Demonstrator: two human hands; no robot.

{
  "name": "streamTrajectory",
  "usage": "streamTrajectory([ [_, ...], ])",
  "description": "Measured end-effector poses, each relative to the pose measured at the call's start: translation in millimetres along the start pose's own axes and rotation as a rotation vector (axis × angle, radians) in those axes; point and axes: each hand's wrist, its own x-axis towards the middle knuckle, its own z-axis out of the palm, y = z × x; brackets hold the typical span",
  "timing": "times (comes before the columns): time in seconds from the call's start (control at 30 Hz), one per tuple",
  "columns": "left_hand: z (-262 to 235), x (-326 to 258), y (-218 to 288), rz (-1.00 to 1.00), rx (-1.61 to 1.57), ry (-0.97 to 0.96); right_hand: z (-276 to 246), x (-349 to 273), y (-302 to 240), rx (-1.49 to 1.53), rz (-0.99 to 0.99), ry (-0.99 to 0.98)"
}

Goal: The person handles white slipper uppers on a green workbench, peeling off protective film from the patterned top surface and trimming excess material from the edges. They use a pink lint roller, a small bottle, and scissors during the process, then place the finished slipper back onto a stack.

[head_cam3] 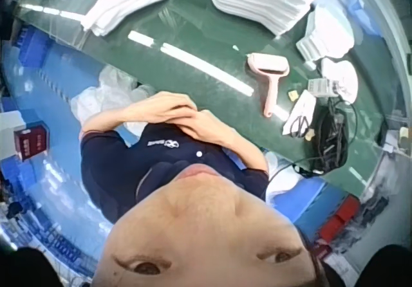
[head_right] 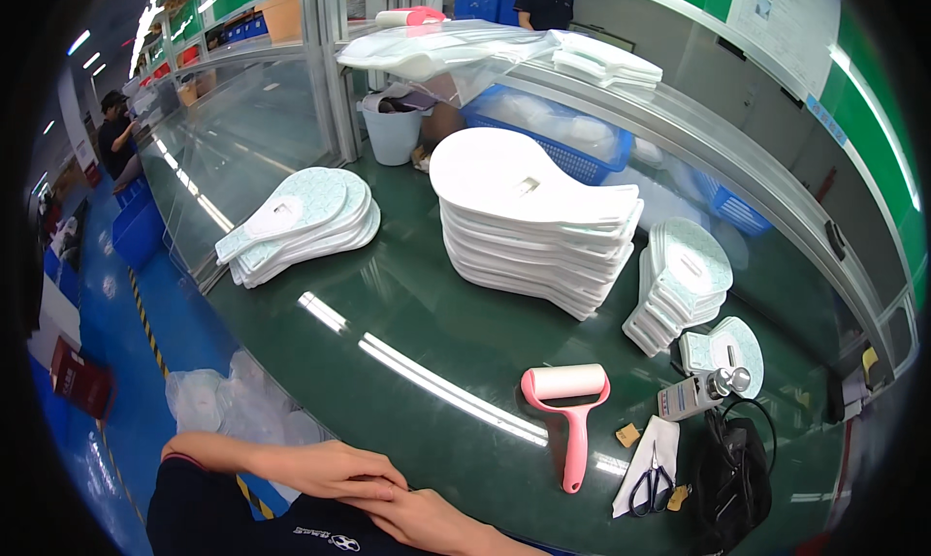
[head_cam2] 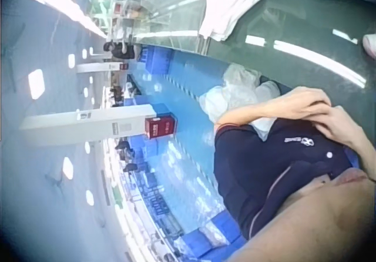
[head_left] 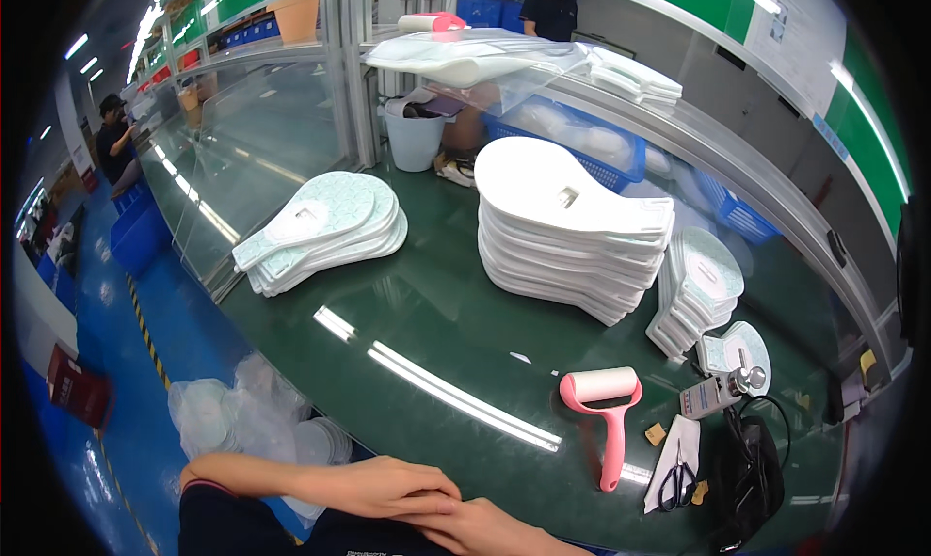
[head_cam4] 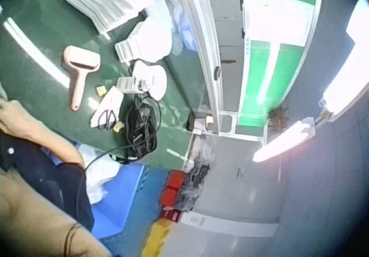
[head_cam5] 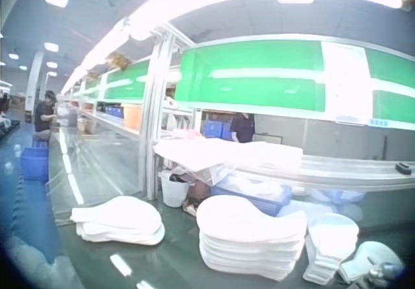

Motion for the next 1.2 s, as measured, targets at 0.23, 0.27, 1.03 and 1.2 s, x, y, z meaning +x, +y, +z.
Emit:
streamTrajectory([
  [0.23, 18, -17, -30, 0.078, -0.061, 0.211, 47, 9, 40, -0.104, -0.057, 0.009],
  [0.27, 19, -18, -34, 0.070, -0.089, 0.207, 47, 10, 41, -0.116, -0.012, -0.045],
  [1.03, 20, -35, -36, 0.385, -0.003, 0.448, 34, 22, 8, 0.137, -0.070, -0.085],
  [1.2, -93, -30, -28, 0.332, 0.630, 1.022, 18, 27, -6, 0.206, -0.132, 0.103],
])
